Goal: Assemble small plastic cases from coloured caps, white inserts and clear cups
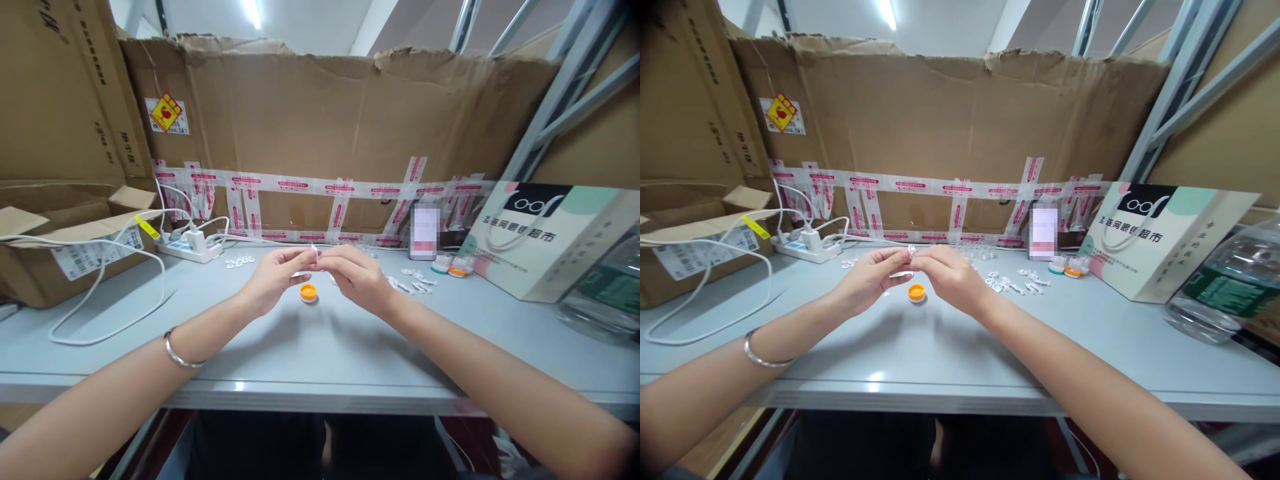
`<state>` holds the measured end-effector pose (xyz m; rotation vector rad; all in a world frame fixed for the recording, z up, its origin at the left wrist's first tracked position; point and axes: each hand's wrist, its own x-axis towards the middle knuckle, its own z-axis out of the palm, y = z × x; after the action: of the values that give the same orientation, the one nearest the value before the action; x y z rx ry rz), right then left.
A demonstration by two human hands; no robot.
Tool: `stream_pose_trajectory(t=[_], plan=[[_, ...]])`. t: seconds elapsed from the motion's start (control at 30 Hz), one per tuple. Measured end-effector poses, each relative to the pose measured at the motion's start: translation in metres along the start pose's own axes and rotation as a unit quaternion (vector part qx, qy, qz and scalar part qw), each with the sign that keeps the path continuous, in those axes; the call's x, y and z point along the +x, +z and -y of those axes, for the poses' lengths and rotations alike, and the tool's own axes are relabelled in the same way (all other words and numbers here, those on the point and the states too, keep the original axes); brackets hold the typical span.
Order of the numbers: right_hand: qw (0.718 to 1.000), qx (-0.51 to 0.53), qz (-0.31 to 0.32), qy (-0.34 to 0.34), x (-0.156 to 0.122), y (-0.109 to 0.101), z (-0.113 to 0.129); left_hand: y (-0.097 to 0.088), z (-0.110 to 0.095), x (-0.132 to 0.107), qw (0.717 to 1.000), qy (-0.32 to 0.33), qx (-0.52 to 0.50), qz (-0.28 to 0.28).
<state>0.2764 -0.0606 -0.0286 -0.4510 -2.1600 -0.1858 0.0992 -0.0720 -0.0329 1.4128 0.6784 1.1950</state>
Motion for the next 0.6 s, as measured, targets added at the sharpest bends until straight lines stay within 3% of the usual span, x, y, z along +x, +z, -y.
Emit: stream_pose_trajectory(t=[0.2,0.3,0.4,0.5,0.6], plan=[[0.997,-0.031,0.047,-0.047,0.013,-0.001,-0.002,-0.003,-0.003,0.002,1.000,0.008,-0.010,-0.017],[1.000,-0.013,0.019,-0.019,0.010,-0.009,-0.010,-0.003,-0.006,0.002,0.998,0.034,0.024,-0.047],[0.995,-0.002,0.015,0.101,-0.001,-0.023,-0.029,0.003,-0.015,-0.001,0.993,0.080,0.074,-0.044],[0.947,-0.019,0.161,0.276,-0.014,-0.037,-0.051,0.015,-0.032,-0.003,0.990,0.098,0.099,0.001],[0.886,-0.039,0.267,0.377,-0.024,-0.043,-0.064,0.027,-0.046,-0.001,0.986,0.098,0.126,0.055]])
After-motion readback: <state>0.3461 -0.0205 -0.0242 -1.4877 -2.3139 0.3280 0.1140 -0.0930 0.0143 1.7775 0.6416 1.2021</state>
